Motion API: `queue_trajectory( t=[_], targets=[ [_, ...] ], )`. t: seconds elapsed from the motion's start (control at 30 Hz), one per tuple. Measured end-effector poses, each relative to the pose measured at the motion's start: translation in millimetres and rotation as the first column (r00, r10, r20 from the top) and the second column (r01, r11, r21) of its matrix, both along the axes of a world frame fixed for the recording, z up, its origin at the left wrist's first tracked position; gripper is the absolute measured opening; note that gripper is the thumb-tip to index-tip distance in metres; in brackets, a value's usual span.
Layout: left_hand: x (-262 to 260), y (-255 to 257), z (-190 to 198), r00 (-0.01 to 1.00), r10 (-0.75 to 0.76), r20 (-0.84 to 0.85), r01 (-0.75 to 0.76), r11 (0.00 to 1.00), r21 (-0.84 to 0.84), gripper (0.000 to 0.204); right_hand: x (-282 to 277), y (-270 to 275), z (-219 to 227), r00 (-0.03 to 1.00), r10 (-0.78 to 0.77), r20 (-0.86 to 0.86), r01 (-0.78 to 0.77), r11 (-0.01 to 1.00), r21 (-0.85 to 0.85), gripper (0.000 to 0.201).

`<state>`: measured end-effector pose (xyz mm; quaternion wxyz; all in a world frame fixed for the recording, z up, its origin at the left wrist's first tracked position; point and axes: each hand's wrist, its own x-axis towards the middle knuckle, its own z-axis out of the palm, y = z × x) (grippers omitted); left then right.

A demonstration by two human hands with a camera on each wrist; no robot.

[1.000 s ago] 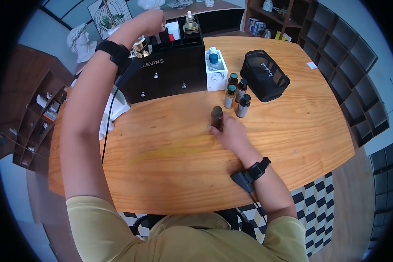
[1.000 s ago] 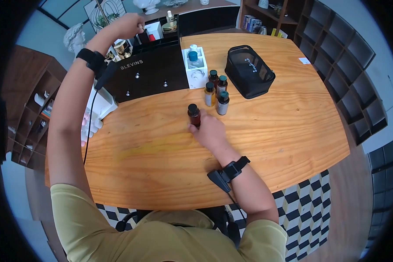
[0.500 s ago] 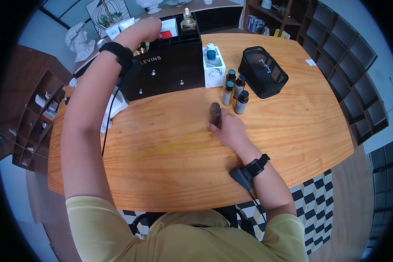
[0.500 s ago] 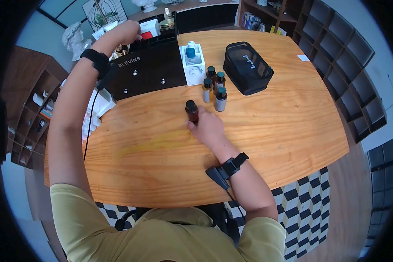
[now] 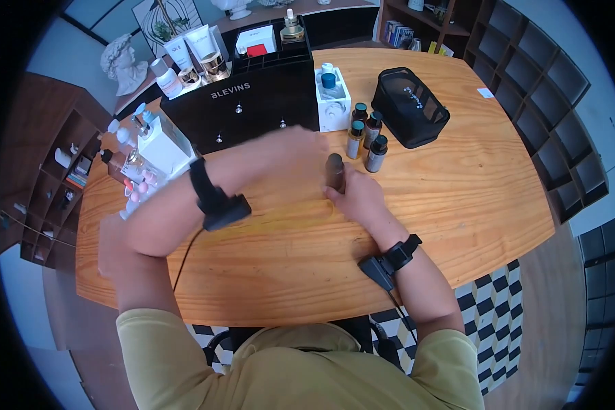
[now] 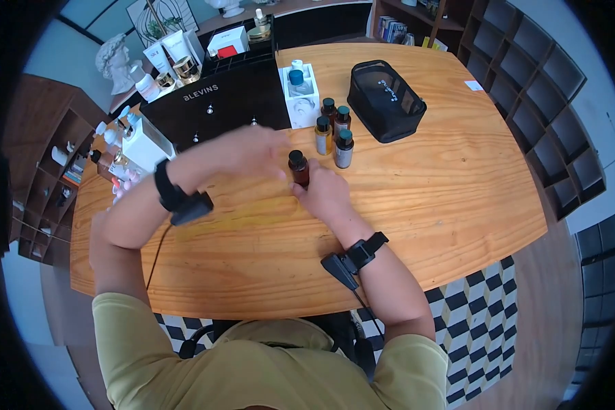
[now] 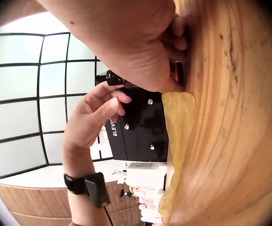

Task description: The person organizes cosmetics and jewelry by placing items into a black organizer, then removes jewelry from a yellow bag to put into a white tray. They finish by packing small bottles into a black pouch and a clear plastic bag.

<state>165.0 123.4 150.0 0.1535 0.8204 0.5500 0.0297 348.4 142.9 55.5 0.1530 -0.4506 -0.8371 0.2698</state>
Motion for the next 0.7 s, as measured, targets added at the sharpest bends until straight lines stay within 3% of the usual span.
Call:
queue_trajectory(
  t=[0.03, 0.13, 0.3, 0.43, 0.5, 0.6, 0.7],
  targets=[
    [9, -10, -9, 0.997, 0.015, 0.072, -0.015, 1.000, -0.005, 0.047, 0, 0, -1, 1.000, -0.003, 0.005, 0.003, 1.000, 0.000, 0.034],
    [16, -17, -45, 0.965, 0.007, 0.264, -0.061, 0.978, 0.200, 0.049, 0, 0, -2, 1.000, -0.007, 0.026, 0.007, 1.000, 0.012, 0.036],
    [14, -8, -64, 0.958, -0.007, 0.287, -0.084, 0.949, 0.302, 0.043, 1, -3, 1, 0.998, -0.019, 0.055, 0.018, 1.000, 0.021, 0.039],
    [6, 13, -72, 0.924, 0.130, 0.361, -0.254, 0.911, 0.324, 0.039, 2, -4, 2, 0.997, -0.025, 0.077, 0.021, 0.999, 0.046, 0.039],
    [0, 28, -78, 0.958, 0.082, 0.276, -0.207, 0.861, 0.465, 0.037, 2, -4, 4, 0.997, -0.026, 0.076, 0.023, 0.999, 0.038, 0.039],
    [1, 52, -83, 0.860, 0.280, 0.427, -0.425, 0.855, 0.296, 0.037, 4, -4, 3, 0.998, -0.021, 0.057, 0.019, 0.999, 0.042, 0.039],
    [3, 67, -90, 0.850, 0.280, 0.446, -0.452, 0.822, 0.346, 0.039, 5, -2, -1, 0.999, -0.017, 0.035, 0.015, 0.999, 0.051, 0.039]
  ],
)
